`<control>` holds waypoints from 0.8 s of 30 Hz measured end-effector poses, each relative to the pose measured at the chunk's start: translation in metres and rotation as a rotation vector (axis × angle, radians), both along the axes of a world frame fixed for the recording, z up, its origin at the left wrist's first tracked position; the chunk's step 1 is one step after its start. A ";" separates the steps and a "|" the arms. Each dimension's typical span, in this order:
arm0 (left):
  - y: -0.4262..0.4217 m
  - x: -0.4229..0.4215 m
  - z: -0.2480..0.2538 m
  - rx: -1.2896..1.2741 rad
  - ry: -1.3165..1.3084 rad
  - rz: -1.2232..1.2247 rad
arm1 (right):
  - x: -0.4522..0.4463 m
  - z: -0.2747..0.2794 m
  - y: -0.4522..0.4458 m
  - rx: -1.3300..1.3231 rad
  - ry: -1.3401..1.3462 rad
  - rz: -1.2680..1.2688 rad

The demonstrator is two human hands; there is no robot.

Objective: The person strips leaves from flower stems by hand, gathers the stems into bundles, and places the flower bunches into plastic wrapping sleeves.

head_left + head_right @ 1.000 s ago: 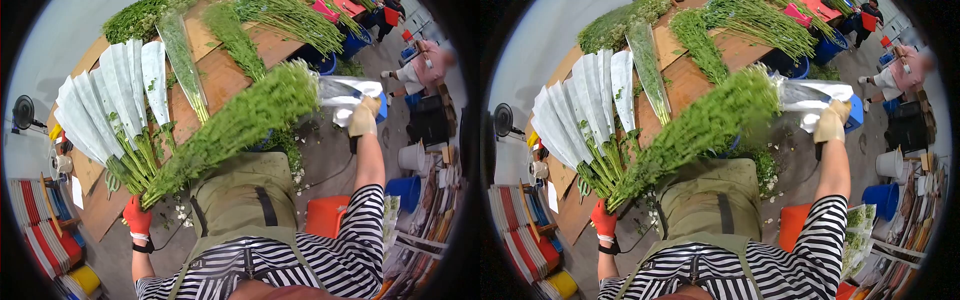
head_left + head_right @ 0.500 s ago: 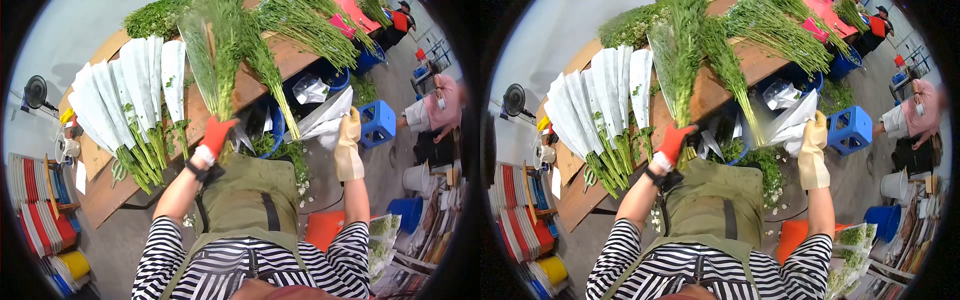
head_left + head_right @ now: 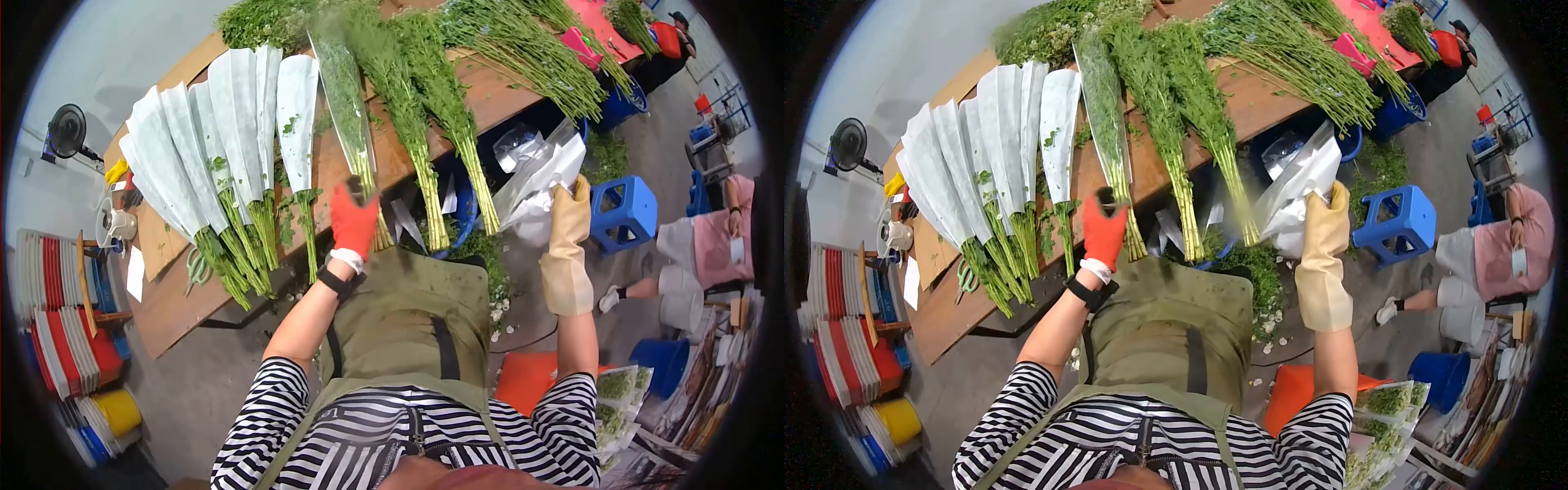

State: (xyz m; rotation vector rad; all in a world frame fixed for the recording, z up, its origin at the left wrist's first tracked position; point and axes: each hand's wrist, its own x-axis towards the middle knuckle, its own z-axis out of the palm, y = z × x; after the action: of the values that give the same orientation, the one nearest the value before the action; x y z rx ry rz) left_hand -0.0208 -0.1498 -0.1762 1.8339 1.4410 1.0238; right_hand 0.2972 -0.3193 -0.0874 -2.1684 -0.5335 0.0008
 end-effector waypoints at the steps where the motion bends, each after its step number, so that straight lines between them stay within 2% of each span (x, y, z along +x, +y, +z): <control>1: 0.003 -0.006 0.000 -0.082 0.069 0.060 | -0.003 0.001 0.007 0.042 -0.075 0.042; 2: 0.005 -0.010 0.001 -0.162 0.136 0.120 | -0.009 0.005 0.014 0.086 -0.152 0.083; 5: 0.000 -0.006 -0.029 -0.510 0.064 0.058 | -0.048 0.016 0.036 0.155 -0.247 0.297; 6: -0.004 0.000 -0.031 -0.529 0.070 0.076 | -0.061 0.015 0.044 0.169 -0.253 0.373; 8: -0.003 0.006 -0.042 -0.516 -0.086 0.065 | -0.091 0.024 0.055 0.282 -0.463 0.581; 10: -0.011 0.015 -0.044 -0.321 0.088 0.130 | -0.110 0.024 0.063 0.338 -0.594 0.646; 11: -0.014 0.019 -0.044 -0.222 0.172 0.162 | -0.117 0.027 0.065 0.311 -0.570 0.688; 13: -0.027 0.017 -0.002 -0.044 -0.221 -0.077 | -0.132 0.038 0.066 0.294 -0.519 0.790; 14: -0.031 0.017 0.011 -0.177 -0.524 -0.275 | -0.142 0.037 0.067 0.364 -0.392 0.809; 15: -0.035 0.016 0.025 -0.356 -0.816 -0.441 | -0.152 0.035 0.070 0.390 -0.251 0.817; 17: -0.033 0.022 0.033 -1.194 -1.592 -0.913 | -0.171 0.028 0.077 0.441 0.074 0.789; 20: -0.038 0.034 0.016 -1.161 -1.707 -0.718 | -0.192 -0.003 0.092 0.646 0.658 0.739; 21: -0.034 0.031 0.021 -1.107 -1.712 -0.699 | -0.190 -0.005 0.092 0.573 0.668 0.761; 22: -0.035 0.027 0.026 -0.951 -1.607 -0.698 | -0.188 -0.006 0.091 0.500 0.681 0.781; 24: -0.032 0.020 0.030 -0.670 -1.352 -0.686 | -0.188 0.009 0.084 0.404 0.035 0.961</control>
State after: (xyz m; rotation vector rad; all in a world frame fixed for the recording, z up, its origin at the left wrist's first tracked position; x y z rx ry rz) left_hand -0.0013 -0.1817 -0.1464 0.6582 0.1981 0.8928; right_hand 0.1092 -0.2351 -0.0789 -1.3558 -1.3696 0.4137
